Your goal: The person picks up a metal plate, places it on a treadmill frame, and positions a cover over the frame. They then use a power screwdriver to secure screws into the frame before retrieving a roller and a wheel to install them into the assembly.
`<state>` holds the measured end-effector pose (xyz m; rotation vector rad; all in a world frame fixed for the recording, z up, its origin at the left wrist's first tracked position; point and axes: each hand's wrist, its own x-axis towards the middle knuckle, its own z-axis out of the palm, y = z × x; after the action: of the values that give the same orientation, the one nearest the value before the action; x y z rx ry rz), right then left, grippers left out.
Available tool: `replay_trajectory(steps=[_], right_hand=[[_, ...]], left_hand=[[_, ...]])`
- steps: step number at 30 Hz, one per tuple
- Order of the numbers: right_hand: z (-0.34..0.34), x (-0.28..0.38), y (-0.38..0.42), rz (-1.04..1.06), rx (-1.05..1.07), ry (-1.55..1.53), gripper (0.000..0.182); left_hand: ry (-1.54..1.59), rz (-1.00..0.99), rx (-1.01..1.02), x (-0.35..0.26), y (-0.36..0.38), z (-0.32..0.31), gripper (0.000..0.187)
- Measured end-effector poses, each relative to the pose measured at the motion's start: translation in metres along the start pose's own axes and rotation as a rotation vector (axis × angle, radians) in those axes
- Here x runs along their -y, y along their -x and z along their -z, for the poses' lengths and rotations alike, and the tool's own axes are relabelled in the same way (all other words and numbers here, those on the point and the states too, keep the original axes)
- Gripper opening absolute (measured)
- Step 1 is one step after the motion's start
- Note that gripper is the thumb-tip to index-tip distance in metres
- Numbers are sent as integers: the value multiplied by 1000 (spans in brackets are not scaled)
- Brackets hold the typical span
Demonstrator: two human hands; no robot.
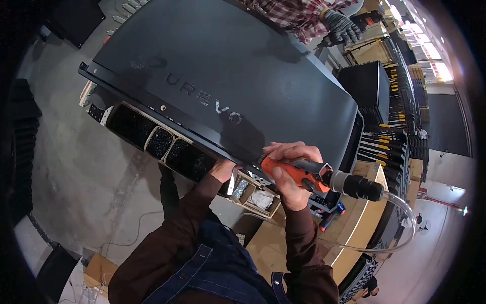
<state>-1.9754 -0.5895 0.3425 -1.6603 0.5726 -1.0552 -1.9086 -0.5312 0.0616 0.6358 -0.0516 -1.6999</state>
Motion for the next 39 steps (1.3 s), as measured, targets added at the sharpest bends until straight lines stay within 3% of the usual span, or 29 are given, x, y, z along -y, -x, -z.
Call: replay_trajectory(steps=[5, 7, 8, 10, 12, 14, 16, 17, 20, 21, 23, 24, 26, 27, 30, 32, 33, 35, 37, 39], right_hand=[[-7, 5, -1, -12, -21, -27, 46], [-5, 12, -2, -67, -9, 66, 59], [-9, 17, -4, -132, -52, -54, 73], [-3, 17, -5, -167, -129, -85, 76], [-20, 7, 1, -98, -274, -26, 66], [-46, 7, 9, -77, -476, 163, 58], [-40, 9, 9, -76, -218, 163, 58], [-36, 12, 7, -62, -132, 179, 56], [-30, 12, -2, -132, -346, 54, 51], [-36, 10, -1, -139, -352, 53, 51], [-50, 9, 5, -129, -594, 162, 49], [-56, 7, 8, -76, -575, 303, 44], [-54, 11, 10, -4, -246, 418, 40], [-48, 15, 8, -49, -242, 326, 38], [-50, 14, -6, -170, -691, 85, 40], [-77, 17, -2, -147, -780, 325, 39], [-79, 23, 3, -122, -555, 547, 39], [-65, 25, 8, -76, -395, 515, 38], [-48, 30, 5, -115, -674, 148, 40], [-19, 33, 12, -113, -948, -207, 40]], left_hand=[[-122, 25, 23, -10, 2, -4, 41], [-260, 60, 63, -30, 15, -15, 46], [-338, 13, 88, -27, 18, -8, 37], [-494, -87, 125, -23, 24, 4, 24], [-352, -27, -146, -15, 38, -1, 12], [-662, -87, -208, -23, 52, 4, 16], [-1188, -409, -484, 14, 47, 70, 28], [-1045, -372, -490, -7, 62, 74, 27], [-1161, -510, -583, -95, 118, 102, 21], [-1370, -648, -631, -123, 128, 119, 22], [-1423, -524, -820, -171, 138, 142, 22], [-1498, -539, -837, -182, 133, 161, 21], [-1606, -532, -882, -210, 123, 182, 20], [-1634, -498, -911, -223, 120, 183, 19], [-1639, -366, -997, -245, 108, 200, 21], [-1680, -335, -981, -244, 102, 211, 20], [-1693, -260, -979, -243, 104, 212, 22], [-1723, -186, -951, -246, 104, 202, 24], [-1846, -327, -918, -242, 113, 184, 28], [-1902, -494, -689, -232, 120, 174, 31]])
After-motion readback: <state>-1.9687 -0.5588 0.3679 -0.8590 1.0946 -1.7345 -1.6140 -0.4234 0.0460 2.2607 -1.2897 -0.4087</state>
